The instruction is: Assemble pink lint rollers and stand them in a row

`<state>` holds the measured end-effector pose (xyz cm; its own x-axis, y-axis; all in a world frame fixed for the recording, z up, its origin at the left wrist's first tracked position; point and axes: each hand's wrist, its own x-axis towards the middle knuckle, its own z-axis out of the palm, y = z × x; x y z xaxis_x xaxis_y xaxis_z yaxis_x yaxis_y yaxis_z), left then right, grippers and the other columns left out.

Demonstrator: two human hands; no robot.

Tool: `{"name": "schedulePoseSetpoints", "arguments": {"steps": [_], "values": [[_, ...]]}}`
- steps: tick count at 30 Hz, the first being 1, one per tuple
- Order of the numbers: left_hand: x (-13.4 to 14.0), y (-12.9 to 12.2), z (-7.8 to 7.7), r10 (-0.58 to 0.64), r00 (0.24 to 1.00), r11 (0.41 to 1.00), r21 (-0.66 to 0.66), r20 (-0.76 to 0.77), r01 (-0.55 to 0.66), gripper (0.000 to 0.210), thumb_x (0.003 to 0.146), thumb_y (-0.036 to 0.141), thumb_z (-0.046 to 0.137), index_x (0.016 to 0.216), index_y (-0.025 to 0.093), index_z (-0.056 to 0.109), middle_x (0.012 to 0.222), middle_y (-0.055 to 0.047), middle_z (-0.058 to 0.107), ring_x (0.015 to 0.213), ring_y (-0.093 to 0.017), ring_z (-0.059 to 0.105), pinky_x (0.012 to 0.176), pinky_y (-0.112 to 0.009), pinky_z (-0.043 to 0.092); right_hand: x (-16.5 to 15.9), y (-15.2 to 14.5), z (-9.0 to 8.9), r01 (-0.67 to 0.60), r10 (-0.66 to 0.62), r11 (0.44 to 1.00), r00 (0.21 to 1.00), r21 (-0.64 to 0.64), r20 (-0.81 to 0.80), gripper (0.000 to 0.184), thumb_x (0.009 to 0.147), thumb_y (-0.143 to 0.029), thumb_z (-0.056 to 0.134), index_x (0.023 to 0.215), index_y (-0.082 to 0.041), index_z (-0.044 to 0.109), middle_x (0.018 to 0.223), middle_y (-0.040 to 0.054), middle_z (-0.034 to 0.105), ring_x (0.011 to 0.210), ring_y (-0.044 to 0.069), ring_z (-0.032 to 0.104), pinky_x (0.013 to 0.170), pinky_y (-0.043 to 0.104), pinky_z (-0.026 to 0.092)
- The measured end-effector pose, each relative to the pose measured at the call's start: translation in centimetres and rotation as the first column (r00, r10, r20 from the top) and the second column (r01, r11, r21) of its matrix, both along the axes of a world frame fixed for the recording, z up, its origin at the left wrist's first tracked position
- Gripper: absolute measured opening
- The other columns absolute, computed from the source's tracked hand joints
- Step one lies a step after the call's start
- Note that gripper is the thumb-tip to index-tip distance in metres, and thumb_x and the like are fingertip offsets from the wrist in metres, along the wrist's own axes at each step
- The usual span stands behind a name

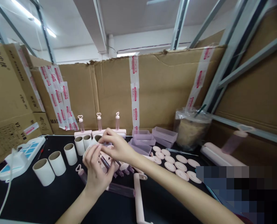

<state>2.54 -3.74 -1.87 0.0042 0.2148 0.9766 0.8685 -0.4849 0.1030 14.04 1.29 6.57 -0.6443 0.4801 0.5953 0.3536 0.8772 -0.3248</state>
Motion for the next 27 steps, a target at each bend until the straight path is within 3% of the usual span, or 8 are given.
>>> {"name": "schedulePoseSetpoints", "arguments": {"steps": [3, 7, 10, 13, 15, 18, 23, 27], "values": [[0.4, 0.2, -0.3, -0.004, 0.998, 0.998, -0.067, -0.063, 0.0, 0.072, 0.079, 0.028, 0.062, 0.137, 0.013, 0.023, 0.122, -0.019, 0.045, 0.118, -0.032, 0.042, 0.097, -0.049, 0.036, 3.6, -3.3, -1.0, -0.017, 0.005, 0.997, 0.99, -0.077, -0.144, 0.018, 0.086, -0.03, 0.055, 0.079, -0.018, 0.065, 0.079, 0.0016, 0.048, 0.075, 0.014, 0.053, 0.072, 0.027, 0.046], [0.7, 0.2, -1.0, -0.109, 0.981, 0.978, -0.193, -0.162, 0.077, 0.054, 0.082, 0.029, 0.058, 0.128, 0.012, 0.035, 0.114, -0.016, 0.056, 0.107, -0.028, 0.055, 0.089, -0.039, 0.044, 6.8, -5.4, -2.5, -0.002, -0.021, 0.995, 0.975, -0.104, -0.223, 0.013, 0.084, -0.028, 0.059, 0.083, -0.019, 0.067, 0.087, 0.0046, 0.051, 0.082, 0.016, 0.056, 0.075, 0.027, 0.047], [0.5, 0.5, -1.5, -0.156, 0.971, 0.961, -0.253, -0.179, 0.108, 0.045, 0.082, 0.026, 0.057, 0.122, 0.015, 0.041, 0.107, -0.012, 0.062, 0.095, -0.025, 0.061, 0.08, -0.035, 0.049, 9.6, -4.3, -2.6, 0.174, -0.186, 0.98, 0.974, -0.101, -0.132, 0.019, 0.086, -0.033, 0.054, 0.088, -0.02, 0.067, 0.09, 0.0065, 0.058, 0.083, 0.018, 0.058, 0.075, 0.029, 0.047], [0.2, 0.8, -1.6, -0.201, 0.966, 0.939, -0.312, -0.164, 0.143, 0.046, 0.08, 0.021, 0.057, 0.123, 0.017, 0.041, 0.111, -0.011, 0.062, 0.098, -0.025, 0.061, 0.083, -0.035, 0.048, 13.3, -1.5, -2.7, 0.584, -0.548, 0.805, 0.8, -0.107, 0.245, 0.032, 0.088, -0.037, 0.045, 0.07, -0.021, 0.065, 0.075, 0.0048, 0.064, 0.072, 0.018, 0.06, 0.067, 0.028, 0.044], [0.1, 1.0, -1.5, -0.24, 0.958, 0.92, -0.351, -0.16, 0.172, 0.049, 0.079, 0.017, 0.056, 0.125, 0.018, 0.039, 0.117, -0.011, 0.06, 0.105, -0.024, 0.058, 0.088, -0.036, 0.046, 15.7, 0.6, -3.4, 0.698, -0.624, 0.707, 0.69, -0.111, 0.368, 0.027, 0.083, -0.034, 0.051, 0.066, -0.02, 0.066, 0.072, 0.006, 0.066, 0.068, 0.02, 0.061, 0.061, 0.027, 0.042], [0.1, 0.9, -1.3, -0.253, 0.953, 0.913, -0.366, -0.167, 0.178, 0.051, 0.078, 0.014, 0.055, 0.127, 0.018, 0.038, 0.121, -0.011, 0.058, 0.109, -0.024, 0.055, 0.092, -0.037, 0.043, 18.1, 3.0, -5.3, 0.724, -0.597, 0.669, 0.659, -0.17, 0.458, 0.011, 0.07, -0.026, 0.062, 0.075, -0.019, 0.07, 0.073, 0.0049, 0.068, 0.065, 0.019, 0.062, 0.056, 0.024, 0.041], [0.1, 0.8, -1.2, -0.22, 0.962, 0.925, -0.347, -0.159, 0.154, 0.05, 0.077, 0.014, 0.056, 0.125, 0.017, 0.04, 0.116, -0.01, 0.06, 0.105, -0.025, 0.057, 0.089, -0.037, 0.043, 19.1, 4.1, -7.2, 0.685, -0.497, 0.683, 0.69, -0.253, 0.527, 0.029, 0.066, -0.029, 0.063, 0.092, -0.018, 0.071, 0.082, 0.0049, 0.068, 0.07, 0.017, 0.063, 0.062, 0.022, 0.044], [0.0, 0.9, -1.1, -0.217, 0.965, 0.925, -0.346, -0.149, 0.155, 0.05, 0.077, 0.015, 0.056, 0.124, 0.017, 0.04, 0.114, -0.01, 0.061, 0.104, -0.025, 0.057, 0.089, -0.037, 0.043, 19.0, 4.4, -7.9, 0.693, -0.488, 0.668, 0.682, -0.269, 0.545, 0.033, 0.054, -0.023, 0.07, 0.087, -0.018, 0.071, 0.084, 0.004, 0.066, 0.071, 0.018, 0.062, 0.065, 0.024, 0.046]]}}
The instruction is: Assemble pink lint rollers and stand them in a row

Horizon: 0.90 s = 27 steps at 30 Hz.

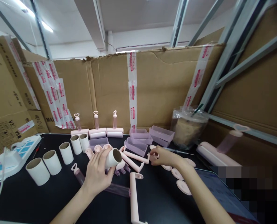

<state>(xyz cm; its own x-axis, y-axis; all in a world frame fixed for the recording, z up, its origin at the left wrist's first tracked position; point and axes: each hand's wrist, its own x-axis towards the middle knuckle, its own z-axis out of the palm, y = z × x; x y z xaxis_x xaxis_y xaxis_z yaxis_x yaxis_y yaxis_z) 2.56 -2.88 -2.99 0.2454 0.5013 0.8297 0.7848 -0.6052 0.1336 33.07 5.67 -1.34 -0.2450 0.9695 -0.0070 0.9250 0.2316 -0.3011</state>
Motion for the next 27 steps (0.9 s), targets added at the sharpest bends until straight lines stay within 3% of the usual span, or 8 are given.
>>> {"name": "schedulePoseSetpoints", "arguments": {"steps": [2, 5, 10, 13, 15, 17, 23, 27], "values": [[0.0, -0.1, 0.1, -0.01, 1.0, 1.0, -0.01, 0.005, 0.01, 0.05, 0.077, 0.015, 0.056, 0.124, 0.018, 0.04, 0.116, -0.01, 0.06, 0.105, -0.025, 0.056, 0.089, -0.037, 0.043, 0.1, 0.2, -0.2, 0.006, -0.006, 1.0, 1.0, 0.0, -0.006, 0.03, 0.049, -0.02, 0.073, 0.079, -0.018, 0.071, 0.079, 0.0027, 0.065, 0.067, 0.019, 0.061, 0.062, 0.025, 0.046], [0.2, -0.4, 0.3, -0.026, 0.999, 0.999, -0.024, 0.02, 0.026, 0.051, 0.077, 0.015, 0.056, 0.125, 0.018, 0.038, 0.119, -0.01, 0.058, 0.109, -0.025, 0.055, 0.091, -0.036, 0.043, 0.5, 0.1, 0.6, 0.007, -0.004, 0.998, 0.999, 0.055, -0.049, 0.019, 0.056, -0.023, 0.07, 0.074, -0.017, 0.067, 0.078, 0.0042, 0.065, 0.067, 0.019, 0.061, 0.063, 0.026, 0.047], [0.5, -1.2, 0.4, -0.035, 0.994, 0.999, -0.021, 0.105, 0.037, 0.06, 0.072, 0.026, 0.063, 0.124, 0.013, 0.035, 0.114, -0.015, 0.056, 0.106, -0.027, 0.056, 0.088, -0.038, 0.046, -0.9, -2.9, 4.2, -0.077, 0.128, 0.978, 0.955, 0.193, -0.267, 0.028, 0.079, -0.036, 0.055, 0.099, -0.018, 0.06, 0.092, 0.0067, 0.066, 0.084, 0.02, 0.063, 0.078, 0.029, 0.049], [0.4, -1.2, 0.6, -0.062, 0.993, 0.995, -0.073, 0.097, 0.069, 0.054, 0.073, 0.023, 0.061, 0.121, 0.014, 0.037, 0.109, -0.013, 0.056, 0.102, -0.027, 0.057, 0.086, -0.039, 0.047, -3.8, -5.4, 5.4, -0.257, 0.359, 0.933, 0.722, 0.253, -0.592, 0.034, 0.079, -0.037, 0.061, 0.109, -0.023, 0.058, 0.108, 0.0071, 0.064, 0.097, 0.022, 0.061, 0.086, 0.033, 0.049], [0.3, -1.1, 0.8, -0.093, 0.993, 0.99, -0.101, 0.076, 0.101, 0.05, 0.075, 0.022, 0.059, 0.12, 0.015, 0.039, 0.112, -0.013, 0.055, 0.106, -0.027, 0.055, 0.089, -0.04, 0.045, -6.0, -6.9, 5.2, -0.321, 0.428, 0.899, 0.511, 0.296, -0.745, 0.03, 0.077, -0.034, 0.065, 0.106, -0.026, 0.058, 0.109, 0.006, 0.063, 0.1, 0.022, 0.061, 0.086, 0.035, 0.05], [0.2, -1.0, 1.0, -0.114, 0.991, 0.986, -0.118, 0.063, 0.121, 0.048, 0.076, 0.022, 0.059, 0.12, 0.015, 0.041, 0.113, -0.013, 0.054, 0.11, -0.027, 0.053, 0.091, -0.041, 0.044, -7.9, -8.1, 4.5, -0.318, 0.457, 0.88, 0.369, 0.352, -0.809, 0.025, 0.075, -0.028, 0.069, 0.098, -0.027, 0.057, 0.106, 0.0048, 0.063, 0.101, 0.021, 0.061, 0.087, 0.035, 0.049], [0.3, -0.9, 0.6, -0.119, 0.992, 0.989, -0.082, 0.041, 0.122, 0.047, 0.077, 0.025, 0.06, 0.12, 0.017, 0.043, 0.111, -0.013, 0.057, 0.107, -0.028, 0.055, 0.088, -0.042, 0.046, -10.8, -9.6, 2.0, -0.227, 0.414, 0.907, 0.333, 0.354, -0.847, 0.023, 0.075, -0.02, 0.069, 0.09, -0.025, 0.052, 0.116, 0.0063, 0.063, 0.121, 0.022, 0.049, 0.104, 0.042, 0.035], [0.4, -1.0, 0.3, -0.123, 0.992, 0.992, -0.023, 0.036, 0.124, 0.049, 0.077, 0.028, 0.06, 0.121, 0.017, 0.042, 0.109, -0.014, 0.058, 0.104, -0.029, 0.057, 0.087, -0.043, 0.048, -11.3, -9.3, 1.4, -0.184, 0.323, 0.941, 0.245, 0.284, -0.914, 0.017, 0.08, -0.025, 0.064, 0.09, -0.025, 0.051, 0.13, 0.0087, 0.056, 0.127, 0.022, 0.044, 0.106, 0.045, 0.032]]}}
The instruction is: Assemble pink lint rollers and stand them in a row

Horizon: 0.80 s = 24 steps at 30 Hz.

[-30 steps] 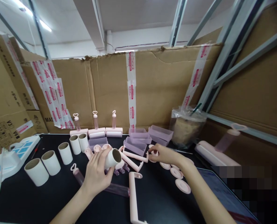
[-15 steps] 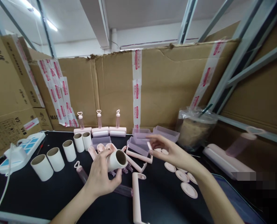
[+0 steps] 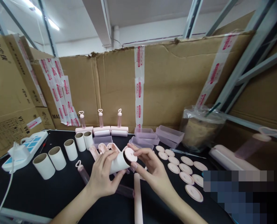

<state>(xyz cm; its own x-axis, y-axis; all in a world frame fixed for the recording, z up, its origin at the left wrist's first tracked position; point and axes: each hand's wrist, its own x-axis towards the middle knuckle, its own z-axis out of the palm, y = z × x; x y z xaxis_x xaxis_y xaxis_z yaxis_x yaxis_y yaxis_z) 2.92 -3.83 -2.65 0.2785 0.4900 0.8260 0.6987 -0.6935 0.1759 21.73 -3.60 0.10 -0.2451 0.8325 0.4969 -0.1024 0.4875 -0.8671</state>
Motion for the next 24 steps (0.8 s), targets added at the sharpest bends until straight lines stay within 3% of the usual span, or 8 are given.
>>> {"name": "schedulePoseSetpoints", "arguments": {"steps": [7, 16, 20, 24], "values": [[-0.01, 0.16, -0.09, 0.03, 0.999, 0.999, 0.024, -0.012, -0.029, 0.047, 0.077, 0.028, 0.061, 0.119, 0.018, 0.044, 0.109, -0.014, 0.059, 0.102, -0.028, 0.058, 0.085, -0.042, 0.049, -0.2, 0.33, -0.24, -0.079, 0.078, 0.994, 0.997, -0.073, -0.015, 0.018, 0.08, -0.029, 0.065, 0.089, -0.024, 0.051, 0.13, 0.0131, 0.055, 0.125, 0.025, 0.045, 0.101, 0.045, 0.038], [0.07, -0.05, 0.27, 0.016, 1.0, 1.0, -0.018, 0.003, -0.015, 0.045, 0.076, 0.028, 0.061, 0.116, 0.016, 0.047, 0.106, -0.013, 0.059, 0.099, -0.027, 0.059, 0.084, -0.041, 0.049, 0.1, 0.54, -0.35, -0.025, 0.025, 1.0, 0.998, 0.005, 0.065, 0.013, 0.078, -0.025, 0.067, 0.089, -0.024, 0.06, 0.117, 0.0073, 0.065, 0.119, 0.024, 0.052, 0.1, 0.041, 0.042], [0.0, -0.03, 0.15, 0.006, 1.0, 0.999, -0.032, -0.001, -0.006, 0.046, 0.076, 0.027, 0.061, 0.118, 0.015, 0.045, 0.107, -0.014, 0.058, 0.101, -0.028, 0.058, 0.085, -0.041, 0.048, 0.13, 0.58, -0.52, 0.018, -0.02, 1.0, 0.995, 0.021, 0.102, 0.01, 0.077, -0.027, 0.068, 0.085, -0.022, 0.064, 0.116, 0.0087, 0.066, 0.116, 0.026, 0.055, 0.1, 0.044, 0.041], [-0.01, 0.0, -0.04, -0.018, 1.0, 0.998, -0.066, 0.019, 0.019, 0.047, 0.077, 0.028, 0.061, 0.118, 0.017, 0.044, 0.108, -0.014, 0.058, 0.102, -0.029, 0.057, 0.085, -0.042, 0.048, 0.19, 0.32, -0.46, 0.09, -0.112, 0.989, 0.975, 0.118, 0.19, 0.009, 0.078, -0.028, 0.066, 0.085, -0.021, 0.065, 0.117, 0.0103, 0.065, 0.112, 0.026, 0.058, 0.099, 0.046, 0.041]]}}
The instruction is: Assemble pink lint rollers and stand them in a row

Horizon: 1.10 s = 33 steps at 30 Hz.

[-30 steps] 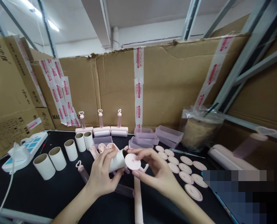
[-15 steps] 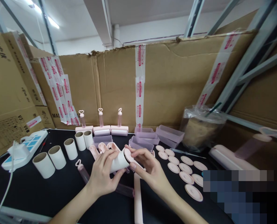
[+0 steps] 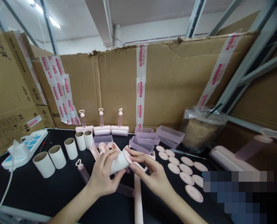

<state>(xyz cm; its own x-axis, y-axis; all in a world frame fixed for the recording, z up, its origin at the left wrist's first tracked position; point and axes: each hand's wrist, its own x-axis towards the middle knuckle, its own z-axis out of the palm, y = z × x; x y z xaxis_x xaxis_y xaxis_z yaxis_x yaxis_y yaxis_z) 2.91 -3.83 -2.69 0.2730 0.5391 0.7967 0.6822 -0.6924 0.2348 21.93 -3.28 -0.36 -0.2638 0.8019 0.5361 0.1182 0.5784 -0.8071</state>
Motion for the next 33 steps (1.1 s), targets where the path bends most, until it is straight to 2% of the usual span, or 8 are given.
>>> {"name": "schedulePoseSetpoints", "arguments": {"steps": [12, 15, 17, 20, 22, 24, 29, 33], "values": [[0.3, -0.3, 0.3, -0.08, 0.997, 0.997, 0.022, -0.005, 0.08, 0.053, 0.081, 0.02, 0.056, 0.129, 0.025, 0.035, 0.112, -0.011, 0.051, 0.101, -0.023, 0.057, 0.081, -0.036, 0.05, 0.1, -0.3, 0.0, -0.014, -0.013, 0.978, 0.991, 0.207, 0.13, 0.016, 0.078, -0.02, 0.064, 0.093, -0.024, 0.063, 0.121, 0.0089, 0.063, 0.113, 0.025, 0.057, 0.096, 0.041, 0.044], [0.0, -0.3, 0.1, -0.12, 0.991, 0.993, 0.017, 0.056, 0.12, 0.047, 0.081, 0.018, 0.056, 0.125, 0.028, 0.041, 0.113, -0.009, 0.05, 0.103, -0.022, 0.056, 0.085, -0.037, 0.048, 1.0, -0.3, 1.4, -0.017, -0.034, 0.974, 0.975, 0.226, 0.221, 0.022, 0.082, -0.023, 0.06, 0.103, -0.026, 0.064, 0.128, 0.0077, 0.057, 0.119, 0.025, 0.051, 0.099, 0.042, 0.041], [-0.3, -0.3, -0.1, -0.11, 0.971, 0.994, -0.007, 0.211, 0.114, 0.044, 0.08, 0.021, 0.059, 0.121, 0.025, 0.043, 0.114, -0.009, 0.051, 0.111, -0.024, 0.052, 0.094, -0.042, 0.043, 2.6, 0.4, 2.8, 0.065, -0.146, 0.96, 0.946, 0.274, 0.29, 0.022, 0.084, -0.025, 0.055, 0.104, -0.025, 0.065, 0.121, 0.0077, 0.061, 0.114, 0.025, 0.054, 0.096, 0.041, 0.042], [-0.4, -0.3, 0.0, -0.092, 0.844, 0.974, -0.127, 0.529, 0.186, 0.039, 0.078, 0.025, 0.061, 0.113, 0.022, 0.042, 0.111, -0.009, 0.052, 0.111, -0.026, 0.052, 0.091, -0.041, 0.044, 5.6, 2.7, 4.2, 0.316, -0.415, 0.909, 0.744, 0.272, 0.524, 0.023, 0.084, -0.025, 0.047, 0.096, -0.023, 0.067, 0.101, 0.0059, 0.07, 0.097, 0.022, 0.063, 0.085, 0.033, 0.047], [-0.4, -0.2, 0.4, -0.122, 0.691, 0.918, -0.184, 0.712, 0.352, 0.038, 0.078, 0.027, 0.061, 0.108, 0.023, 0.039, 0.105, -0.008, 0.055, 0.101, -0.023, 0.058, 0.08, -0.035, 0.05, 7.5, 4.6, 4.1, 0.466, -0.479, 0.855, 0.535, 0.23, 0.697, 0.024, 0.081, -0.024, 0.048, 0.093, -0.024, 0.068, 0.097, 0.0042, 0.072, 0.089, 0.022, 0.065, 0.078, 0.03, 0.048], [-0.2, -0.1, 0.8, -0.132, 0.544, 0.847, -0.19, 0.829, 0.496, 0.036, 0.078, 0.029, 0.062, 0.103, 0.024, 0.036, 0.099, -0.005, 0.06, 0.09, -0.02, 0.062, 0.07, -0.029, 0.051, 8.9, 6.4, 3.2, 0.557, -0.49, 0.803, 0.419, 0.21, 0.764, 0.025, 0.079, -0.025, 0.048, 0.092, -0.024, 0.069, 0.094, 0.0053, 0.073, 0.086, 0.025, 0.066, 0.071, 0.031, 0.047], [0.0, 0.4, 1.5, -0.048, 0.377, 0.743, -0.219, 0.925, 0.632, 0.03, 0.076, 0.03, 0.064, 0.089, 0.022, 0.038, 0.1, -0.003, 0.062, 0.091, -0.018, 0.062, 0.07, -0.027, 0.051, 10.6, 8.8, 0.0, 0.645, -0.41, 0.75, 0.282, 0.145, 0.867, 0.018, 0.071, -0.03, 0.056, 0.074, -0.019, 0.07, 0.079, 0.0111, 0.072, 0.077, 0.029, 0.067, 0.06, 0.031, 0.042], [0.3, 0.6, 1.3, 0.013, 0.311, 0.715, -0.226, 0.95, 0.661, 0.029, 0.075, 0.028, 0.066, 0.086, 0.021, 0.04, 0.094, -0.002, 0.06, 0.091, -0.016, 0.061, 0.075, -0.027, 0.051, 10.8, 9.1, -1.1, 0.658, -0.352, 0.746, 0.258, 0.103, 0.9, 0.016, 0.069, -0.032, 0.059, 0.07, -0.019, 0.068, 0.076, 0.0104, 0.071, 0.078, 0.028, 0.067, 0.06, 0.029, 0.04]]}}
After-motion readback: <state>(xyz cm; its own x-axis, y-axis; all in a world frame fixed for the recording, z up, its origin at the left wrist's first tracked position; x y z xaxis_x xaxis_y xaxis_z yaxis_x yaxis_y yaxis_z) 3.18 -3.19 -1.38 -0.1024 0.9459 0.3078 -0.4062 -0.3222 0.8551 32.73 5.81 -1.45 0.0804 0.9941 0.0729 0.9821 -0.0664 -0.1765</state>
